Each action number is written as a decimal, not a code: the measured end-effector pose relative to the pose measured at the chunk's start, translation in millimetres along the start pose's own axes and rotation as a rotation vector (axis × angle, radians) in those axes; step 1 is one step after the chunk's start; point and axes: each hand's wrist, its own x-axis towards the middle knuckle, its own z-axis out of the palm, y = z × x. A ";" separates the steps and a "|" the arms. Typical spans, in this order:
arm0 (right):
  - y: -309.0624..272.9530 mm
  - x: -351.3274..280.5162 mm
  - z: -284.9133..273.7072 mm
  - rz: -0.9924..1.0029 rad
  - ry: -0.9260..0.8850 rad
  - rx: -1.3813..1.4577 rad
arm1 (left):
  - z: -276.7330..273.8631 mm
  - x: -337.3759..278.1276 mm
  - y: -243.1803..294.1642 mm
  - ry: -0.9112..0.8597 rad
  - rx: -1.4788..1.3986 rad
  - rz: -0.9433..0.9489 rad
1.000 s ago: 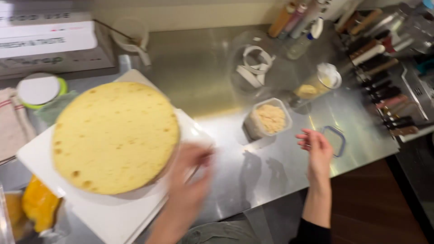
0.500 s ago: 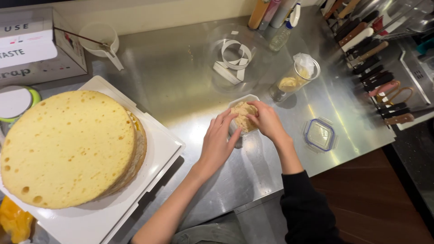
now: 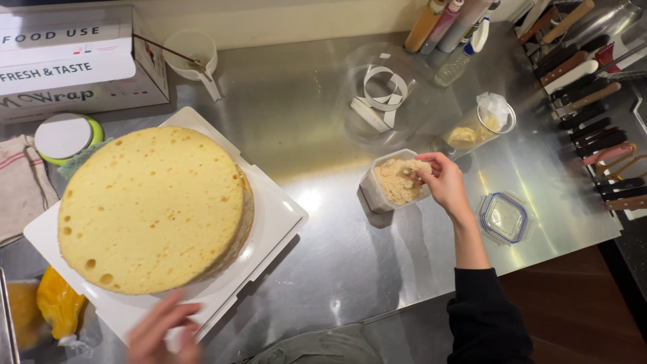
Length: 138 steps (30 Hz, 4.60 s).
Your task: Assembling a multi-layered cake by stacking layers and applying crumbs to the sides
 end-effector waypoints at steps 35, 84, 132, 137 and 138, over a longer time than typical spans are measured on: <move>-2.1 5.0 -4.8 -0.042 0.165 0.205 | -54.3 80.3 -3.9 0.536 -0.036 0.018; -503.1 -15.2 562.2 -0.255 -1.787 -1.070 | -116.9 181.0 -68.7 0.074 -0.658 -0.311; -517.3 -37.9 520.5 -0.588 -1.458 -1.019 | -92.8 190.5 -54.7 0.002 -0.557 -0.183; -525.6 -48.4 455.6 -0.613 -1.095 -0.612 | -88.1 196.0 -55.2 -0.025 -0.512 -0.123; -523.8 -49.9 437.9 -0.580 -0.952 -0.487 | -88.8 197.4 -55.0 -0.026 -0.484 -0.121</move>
